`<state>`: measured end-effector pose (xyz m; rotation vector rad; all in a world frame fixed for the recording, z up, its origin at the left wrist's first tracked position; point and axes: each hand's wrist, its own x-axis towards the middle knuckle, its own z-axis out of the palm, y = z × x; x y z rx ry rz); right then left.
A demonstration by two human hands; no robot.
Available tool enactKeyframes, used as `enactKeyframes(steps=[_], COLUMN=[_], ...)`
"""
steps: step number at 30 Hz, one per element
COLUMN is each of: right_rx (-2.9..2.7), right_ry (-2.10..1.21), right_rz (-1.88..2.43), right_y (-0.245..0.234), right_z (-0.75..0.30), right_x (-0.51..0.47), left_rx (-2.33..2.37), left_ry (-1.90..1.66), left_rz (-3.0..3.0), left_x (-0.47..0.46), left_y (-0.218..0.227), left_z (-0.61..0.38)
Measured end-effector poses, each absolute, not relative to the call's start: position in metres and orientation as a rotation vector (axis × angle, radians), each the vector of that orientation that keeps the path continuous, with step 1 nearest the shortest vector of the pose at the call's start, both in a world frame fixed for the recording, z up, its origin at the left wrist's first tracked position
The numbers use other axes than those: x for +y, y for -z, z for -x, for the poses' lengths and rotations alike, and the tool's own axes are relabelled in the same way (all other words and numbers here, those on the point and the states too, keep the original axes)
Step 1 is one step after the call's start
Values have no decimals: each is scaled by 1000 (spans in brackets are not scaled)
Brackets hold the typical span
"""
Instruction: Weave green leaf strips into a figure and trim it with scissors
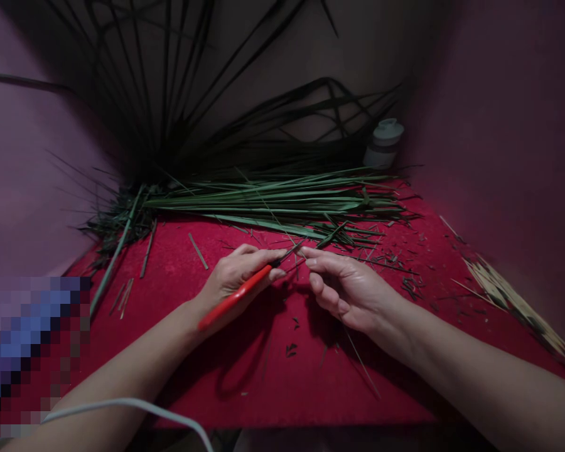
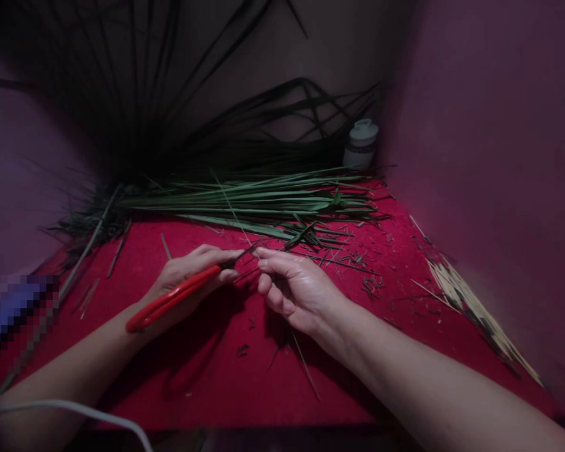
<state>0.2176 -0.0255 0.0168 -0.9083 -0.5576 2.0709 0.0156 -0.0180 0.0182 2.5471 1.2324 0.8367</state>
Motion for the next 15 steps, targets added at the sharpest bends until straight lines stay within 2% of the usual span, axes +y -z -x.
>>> enactKeyframes(steps=[9,15], right_rx=[-689,-627], right_ry=[-2116,-2094], right_rz=[790,837], right_y=[-13,-12], right_z=[-219,-218], right_x=[-32,-30], left_rx=[1424,1134], left_ry=[-1198,-929], left_rz=[-1968,-2564], left_x=[-11,-19], left_y=[-23,-27], left_z=[-4,-10])
